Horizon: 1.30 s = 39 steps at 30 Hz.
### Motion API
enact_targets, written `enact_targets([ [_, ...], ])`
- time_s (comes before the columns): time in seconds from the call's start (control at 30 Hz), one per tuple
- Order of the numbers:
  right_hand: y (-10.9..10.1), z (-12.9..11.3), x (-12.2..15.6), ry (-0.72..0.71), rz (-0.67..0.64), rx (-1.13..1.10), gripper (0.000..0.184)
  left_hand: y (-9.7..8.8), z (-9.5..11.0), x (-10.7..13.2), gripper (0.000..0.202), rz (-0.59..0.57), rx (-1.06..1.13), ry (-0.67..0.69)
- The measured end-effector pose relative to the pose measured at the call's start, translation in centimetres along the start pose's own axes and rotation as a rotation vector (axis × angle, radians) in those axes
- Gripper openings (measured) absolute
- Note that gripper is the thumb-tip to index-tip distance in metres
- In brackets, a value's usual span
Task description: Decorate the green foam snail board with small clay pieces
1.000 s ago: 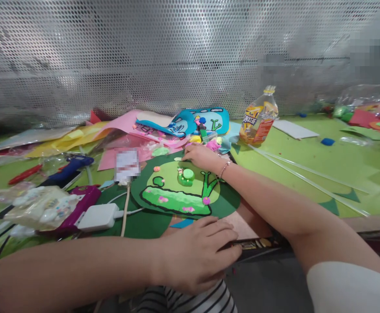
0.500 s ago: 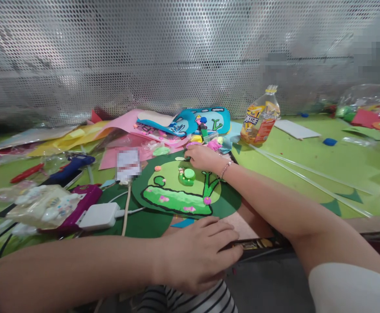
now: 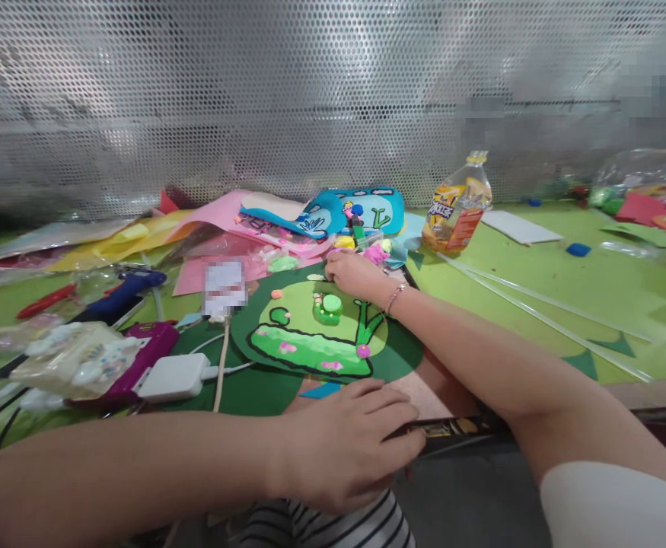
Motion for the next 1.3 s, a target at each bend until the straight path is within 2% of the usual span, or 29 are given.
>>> enact_targets([
  [0.4,-0.6,-0.6,0.3,0.002,0.052,0.092,0.025,0.0,0.0,0.0,0.039,0.007,0.001,0.006],
  [0.63,-0.6,-0.9,0.3,0.043,0.050,0.135,0.029,-0.1,0.0,0.0,0.040,0.002,-0.005,0.006],
  [1.0,0.4,-0.2,0.0,0.051,0.031,-0.016,0.019,-0.1,0.1,0.0,0.041,0.004,-0.004,0.015],
  [1.3,0.4,-0.3,0.0,0.058,0.048,-0.150,0.020,0.1,0.1,0.0,0.039,0.006,-0.018,0.014],
])
Point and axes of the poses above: each hand's wrist, its own x-axis away from the middle knuckle, its own y-axis out of the palm, z = x × y, the point moved 7 cm from there along -x, towards the middle knuckle, and after that the axes turned 9 degrees about x, right-handed, at the moved point
